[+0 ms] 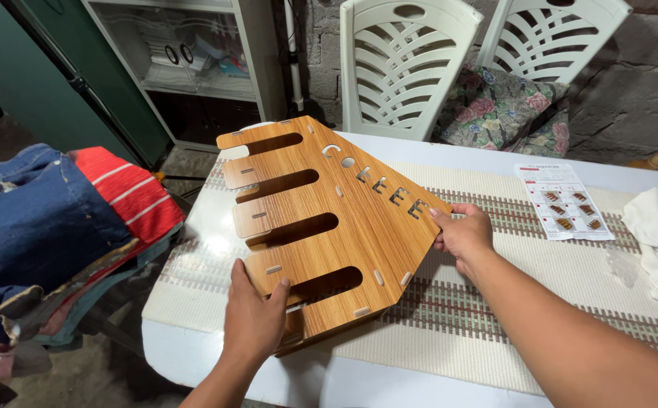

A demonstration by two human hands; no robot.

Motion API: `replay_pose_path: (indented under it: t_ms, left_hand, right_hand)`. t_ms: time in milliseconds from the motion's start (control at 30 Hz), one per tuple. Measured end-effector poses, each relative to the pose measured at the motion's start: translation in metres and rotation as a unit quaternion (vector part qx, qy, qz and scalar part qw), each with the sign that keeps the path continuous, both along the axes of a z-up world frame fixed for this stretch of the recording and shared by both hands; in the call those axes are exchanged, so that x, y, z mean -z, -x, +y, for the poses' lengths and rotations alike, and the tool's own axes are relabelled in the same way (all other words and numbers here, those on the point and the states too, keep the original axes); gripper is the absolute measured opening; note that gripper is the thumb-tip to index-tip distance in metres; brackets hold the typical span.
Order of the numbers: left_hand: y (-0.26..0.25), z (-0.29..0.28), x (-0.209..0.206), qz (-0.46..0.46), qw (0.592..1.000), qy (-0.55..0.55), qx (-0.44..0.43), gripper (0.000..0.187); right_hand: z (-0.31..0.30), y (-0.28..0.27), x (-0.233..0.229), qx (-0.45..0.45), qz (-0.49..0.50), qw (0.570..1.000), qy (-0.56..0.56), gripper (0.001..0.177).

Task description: The person assembles a wooden coffee cup stand by inserting small wooden dowels into pre-drilled holes on the side panels. The person repeatedly flips the stand to access different sides and secures the dowels by hand.

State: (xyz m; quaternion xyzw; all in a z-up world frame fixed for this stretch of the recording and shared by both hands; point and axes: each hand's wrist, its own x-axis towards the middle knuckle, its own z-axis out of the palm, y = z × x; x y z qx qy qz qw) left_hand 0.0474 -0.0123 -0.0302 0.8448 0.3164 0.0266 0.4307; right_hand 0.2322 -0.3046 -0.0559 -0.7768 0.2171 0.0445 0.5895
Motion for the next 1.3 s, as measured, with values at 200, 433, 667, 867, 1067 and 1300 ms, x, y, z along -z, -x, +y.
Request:
replay_pose_path:
  t_ms: [200,433,667,867,1067,1300]
  left_hand:
    - [-0.002,0.007,-0.006,0.03,0.991,0.116,-0.053,0.083]
    - [-0.005,0.005,-0.022,0.07,0.993,0.09,-0.014,0.066]
    - [-0.037,-0.016,-0.01,0.038,0.966,0.257,0.005,0.064]
    - [-0.079,-0.052,0.0,0.128,0.93,0.344,0.018,0.072]
    - [-0.093,-0.057,0.003,0.128,0.936,0.321,0.064,0.079]
    - [-0.067,-0.059,-0.051,-0.115,0.961,0.182,0.172,0.082]
  right_hand:
    - [0.0,0.005,-0.003,-0.05,0.03,0.997,0.047,0.048]
    - [-0.006,-0.007,-0.021,-0.092,-0.018,0.996,-0.004,0.045]
    - [-0.014,-0.01,-0.118,-0.082,-0.207,0.97,0.094,0.033]
    - [-0.003,0.015,-0.181,-0.088,-0.381,0.882,0.262,0.029]
    - [0.032,0.043,-0.215,-0.112,-0.395,0.842,0.349,0.024]
    - [0.055,0.062,-0.212,-0.226,-0.507,0.794,0.247,0.026]
